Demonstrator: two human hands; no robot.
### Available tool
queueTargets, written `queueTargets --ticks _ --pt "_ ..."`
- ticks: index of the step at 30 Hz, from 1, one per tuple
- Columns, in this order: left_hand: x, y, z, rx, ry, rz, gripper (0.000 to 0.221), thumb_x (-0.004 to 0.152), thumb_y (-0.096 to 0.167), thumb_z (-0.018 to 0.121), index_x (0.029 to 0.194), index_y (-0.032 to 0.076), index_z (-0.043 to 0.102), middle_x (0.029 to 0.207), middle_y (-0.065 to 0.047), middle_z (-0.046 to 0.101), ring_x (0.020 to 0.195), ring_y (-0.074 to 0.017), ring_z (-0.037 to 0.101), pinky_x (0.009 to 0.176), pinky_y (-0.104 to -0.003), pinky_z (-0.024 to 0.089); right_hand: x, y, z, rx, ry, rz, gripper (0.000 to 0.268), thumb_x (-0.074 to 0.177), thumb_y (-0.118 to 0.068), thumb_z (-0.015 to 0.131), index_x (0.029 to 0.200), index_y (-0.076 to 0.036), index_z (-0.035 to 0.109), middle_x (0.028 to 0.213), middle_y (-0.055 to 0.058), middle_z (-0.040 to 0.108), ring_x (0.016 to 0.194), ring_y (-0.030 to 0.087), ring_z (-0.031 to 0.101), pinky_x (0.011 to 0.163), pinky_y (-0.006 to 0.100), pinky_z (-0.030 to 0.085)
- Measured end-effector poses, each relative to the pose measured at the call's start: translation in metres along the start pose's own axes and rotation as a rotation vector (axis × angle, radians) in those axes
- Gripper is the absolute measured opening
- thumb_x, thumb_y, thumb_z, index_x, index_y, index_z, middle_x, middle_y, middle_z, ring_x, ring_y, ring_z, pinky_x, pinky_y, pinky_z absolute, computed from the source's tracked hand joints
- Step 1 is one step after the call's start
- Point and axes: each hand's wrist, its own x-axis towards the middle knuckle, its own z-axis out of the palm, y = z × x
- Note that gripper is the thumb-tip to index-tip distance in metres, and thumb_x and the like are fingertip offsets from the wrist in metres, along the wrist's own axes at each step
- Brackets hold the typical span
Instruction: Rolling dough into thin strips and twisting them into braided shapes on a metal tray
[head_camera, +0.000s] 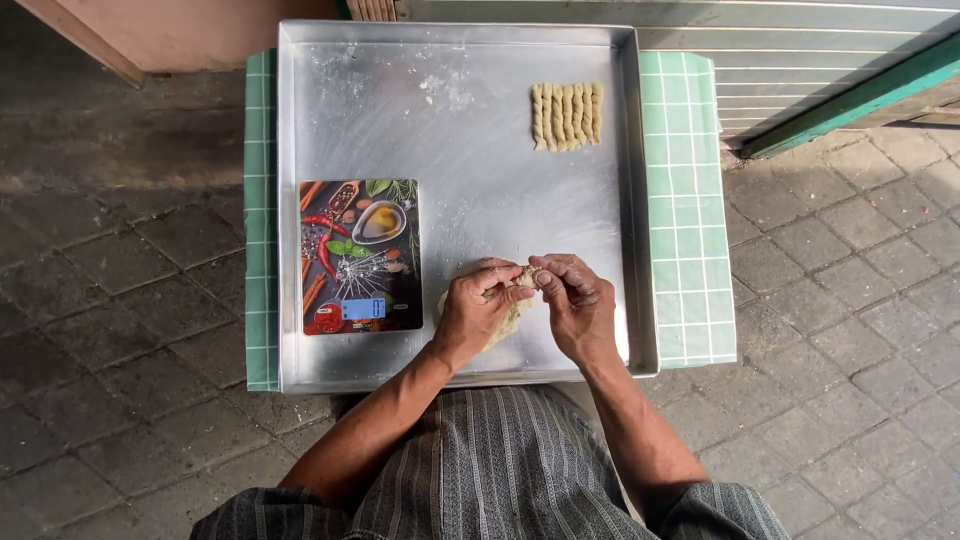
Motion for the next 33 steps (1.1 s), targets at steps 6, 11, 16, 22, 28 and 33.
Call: queueTargets --ticks 6,11,16,22,28,33 --pt "0.000 0.007 -0.010 -0.329 -0.118 -0.321 0.022 0.101 0.022 0.067 0.109 0.002 0.075 0.094 -0.011 0.072 0.079 -0.0105 0.061 0.069 -0.026 0.054 0.003 0.006 0.011 0.303 0.061 0.148 0.013 0.097 -0.008 0.070 0.108 -0.002 0.064 0.080 0.009 0.066 0.066 0.014 0.058 0.062 0.026 0.051" --pt "0.004 0.005 -0.004 -0.550 -0.007 -0.407 0.021 0.099 0.022 0.068 0.110 0.004 0.068 0.092 -0.003 0.069 0.081 -0.0047 0.060 0.070 -0.017 0.047 -0.002 -0.002 0.023 0.293 0.105 0.243 0.012 0.101 -0.015 0.068 0.099 -0.003 0.068 0.068 0.005 0.060 0.061 0.011 0.052 0.059 0.023 0.046" --pt "0.002 0.011 -0.006 -0.417 -0.014 -0.323 0.046 0.102 0.029 0.067 0.137 0.002 0.059 0.115 -0.013 0.069 0.104 -0.0154 0.062 0.093 -0.032 0.053 -0.006 -0.029 0.030 0.137 -0.022 0.096 0.025 0.101 -0.019 0.067 0.114 0.001 0.075 0.095 0.012 0.066 0.069 0.015 0.055 0.071 0.035 0.054" --pt "0.012 0.005 -0.006 -0.125 0.007 -0.188 0.023 0.099 0.014 0.069 0.113 -0.004 0.075 0.107 -0.020 0.074 0.106 -0.0256 0.071 0.094 -0.040 0.057 -0.005 0.040 0.021 0.167 0.121 0.209 0.019 0.089 0.004 0.073 0.106 0.008 0.066 0.089 0.019 0.064 0.091 0.032 0.061 0.092 0.044 0.055" --pt "-0.010 0.001 -0.027 -0.114 -0.014 -0.516 0.053 0.079 0.038 0.074 0.117 0.001 0.082 0.126 -0.009 0.081 0.113 -0.0159 0.079 0.096 -0.027 0.064 -0.023 0.002 0.022 -0.286 -0.006 -0.357 0.014 0.085 -0.005 0.080 0.093 -0.016 0.074 0.083 0.001 0.072 0.068 0.017 0.066 0.056 0.030 0.048" --pt "-0.009 -0.069 -0.007 -0.511 0.028 -0.417 0.033 0.082 0.025 0.081 0.100 -0.003 0.080 0.084 -0.010 0.076 0.071 -0.0195 0.069 0.061 -0.031 0.052 -0.007 0.075 0.015 0.264 -0.052 -0.149 0.006 0.091 -0.008 0.076 0.095 -0.008 0.071 0.078 0.004 0.067 0.072 0.015 0.061 0.067 0.028 0.048"
